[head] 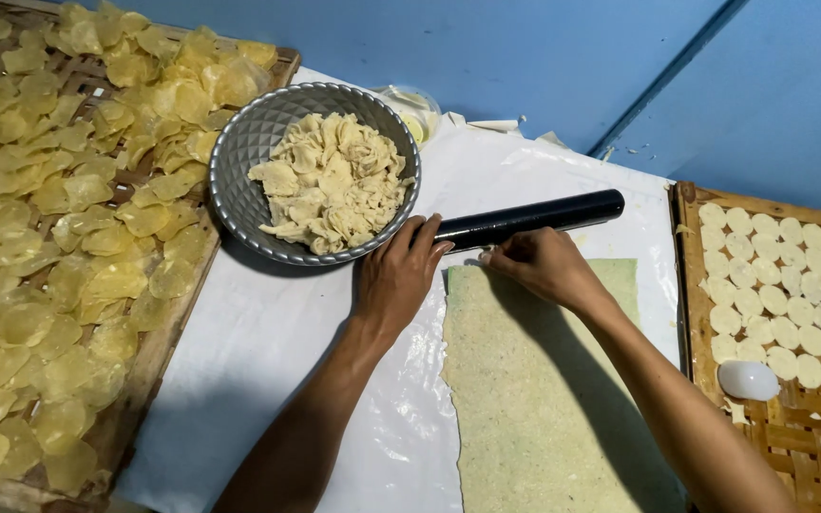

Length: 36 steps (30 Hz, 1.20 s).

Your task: Flattening dough with a rolling pin and cutting out circular shapes using a mold.

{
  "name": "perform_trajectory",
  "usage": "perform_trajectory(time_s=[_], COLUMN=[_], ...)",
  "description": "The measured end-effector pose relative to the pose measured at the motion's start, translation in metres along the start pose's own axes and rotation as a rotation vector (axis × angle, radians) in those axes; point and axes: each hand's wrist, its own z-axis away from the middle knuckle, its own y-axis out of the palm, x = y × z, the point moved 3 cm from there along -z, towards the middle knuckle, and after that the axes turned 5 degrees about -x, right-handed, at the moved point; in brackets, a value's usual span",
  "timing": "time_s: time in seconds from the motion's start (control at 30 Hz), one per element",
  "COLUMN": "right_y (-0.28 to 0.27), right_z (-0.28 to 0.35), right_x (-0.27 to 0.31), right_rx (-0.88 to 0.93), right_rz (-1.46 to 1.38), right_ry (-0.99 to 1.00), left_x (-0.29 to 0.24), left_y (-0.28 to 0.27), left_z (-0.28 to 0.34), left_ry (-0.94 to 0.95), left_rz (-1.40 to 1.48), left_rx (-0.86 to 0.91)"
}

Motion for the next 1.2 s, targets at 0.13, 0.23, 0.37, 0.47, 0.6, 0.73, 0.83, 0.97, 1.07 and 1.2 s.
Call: perform_trajectory(time_s=[0.13,0.23,0.37,0.47,0.6,0.73,0.83,0.97,1.07,1.2], right_y=[0.013,0.011,0.001,-0.009,-0.009,0.017,0.047,0.070,0.076,0.091], right_z=[-0.017,-0.011,0.006,0.016,0.009,-0.025,-0.046,-0.054,-0.048,-0.045], right_x=[-0.016,-0.016,-0.013,0.017,0.081,0.115,0.130,0.143,0.157,0.167], right_rx=[-0.073,-0.158,-0.334,-0.432,-0.469,-0.430,-0.448,-0.576,-0.588,-0.472], right_rz=[0.097,0.201,0.200,0.022,-0.205,-0.121,0.202,0.324,0.351,0.370], right_ry=[0.051,0.044,-0.090,-0.211,-0.480,-0.646,-0.775,-0.773,-0.760,-0.700], left_x=[0.001,0.000,0.000,-0.003,-0.004,0.011,0.010,0.002,-0.004,-0.005], left_y=[0.005,0.005,0.002,-0.004,-0.012,0.000,-0.008,-0.004,-0.001,-0.001], left_z=[0.003,0.003,0.002,0.000,-0.002,0.028,0.031,0.031,0.029,0.029], left_ry=[-0.001,-0.012,-0.021,-0.030,-0.026,-0.326,-0.300,-0.244,-0.199,-0.160], left_rz=[0.003,-0.005,-0.012,0.011,0.047,0.197,0.163,0.154,0.151,0.128], left_rx=[0.003,-0.001,-0.012,-0.010,0.038,0.155,0.165,0.184,0.194,0.197])
